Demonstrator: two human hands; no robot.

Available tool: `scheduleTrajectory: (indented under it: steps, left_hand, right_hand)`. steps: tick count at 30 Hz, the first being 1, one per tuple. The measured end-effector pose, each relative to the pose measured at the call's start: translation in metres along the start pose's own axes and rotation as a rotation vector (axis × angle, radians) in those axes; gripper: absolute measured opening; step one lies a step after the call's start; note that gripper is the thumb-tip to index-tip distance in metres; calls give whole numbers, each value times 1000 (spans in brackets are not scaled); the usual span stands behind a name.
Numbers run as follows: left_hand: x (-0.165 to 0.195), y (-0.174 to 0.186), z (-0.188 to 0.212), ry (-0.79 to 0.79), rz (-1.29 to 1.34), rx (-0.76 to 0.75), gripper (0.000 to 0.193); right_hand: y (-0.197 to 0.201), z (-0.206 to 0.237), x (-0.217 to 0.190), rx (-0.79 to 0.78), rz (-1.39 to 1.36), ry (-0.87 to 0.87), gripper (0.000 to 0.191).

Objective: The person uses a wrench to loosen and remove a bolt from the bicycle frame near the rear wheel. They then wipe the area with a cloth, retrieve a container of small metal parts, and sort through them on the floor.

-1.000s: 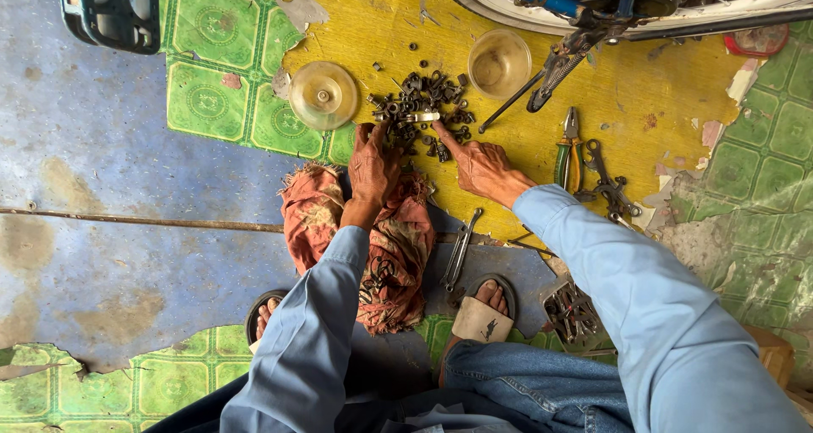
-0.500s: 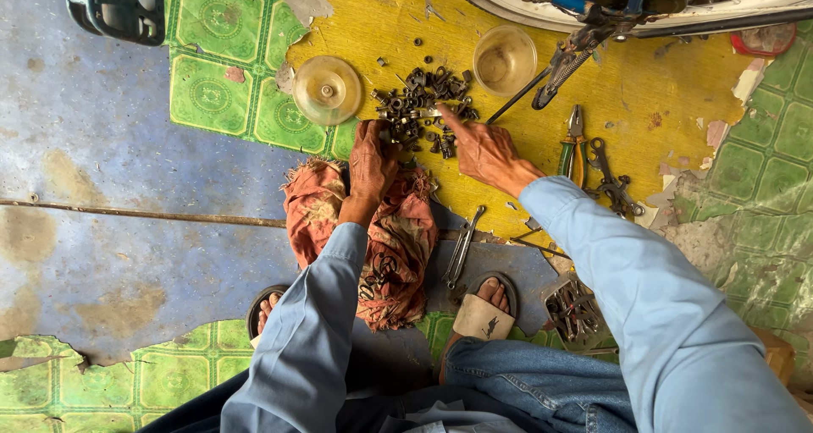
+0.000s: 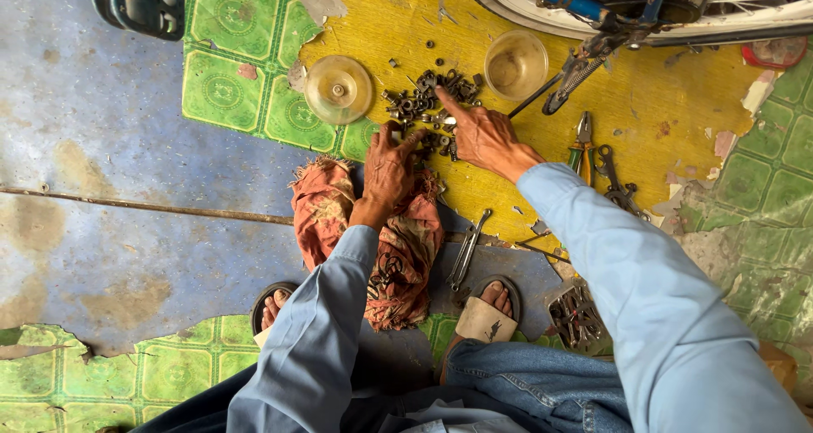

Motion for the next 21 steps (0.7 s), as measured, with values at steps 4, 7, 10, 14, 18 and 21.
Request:
scheduleTrajectory:
  steps: [4, 7, 10, 14, 18, 21]
  left_hand:
    - [-2, 0, 0, 6, -1, -51, 61]
    - [-5, 4, -2, 16, 152, -20, 78]
    - [-8, 4, -9, 58, 101, -23, 83]
    - [-6, 0, -12, 68, 4, -52, 71]
    - [-7, -3, -8, 79, 18, -66, 64]
    - [-6, 1, -9, 4, -12, 41, 65]
  right_hand:
    - [3, -15, -11, -98, 118, -40, 95]
    - [-4, -19, -10, -201, 111, -76, 84]
    - [-9, -13, -2, -257, 112, -89, 69]
    - [-2, -8, 9, -200, 117, -100, 46]
    - [17, -21, 7, 21, -70, -153, 65]
    - [16, -29, -5, -37, 104, -108, 84]
Point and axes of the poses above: each hand's wrist, its own z-axis away from the middle knuckle, its own y-axis out of the back of the hand, x = y × z, the point moved 6 cm from there along -z, towards the middle knuckle, and after that the axes turned 4 degrees about -x, right-handed, at the moved point
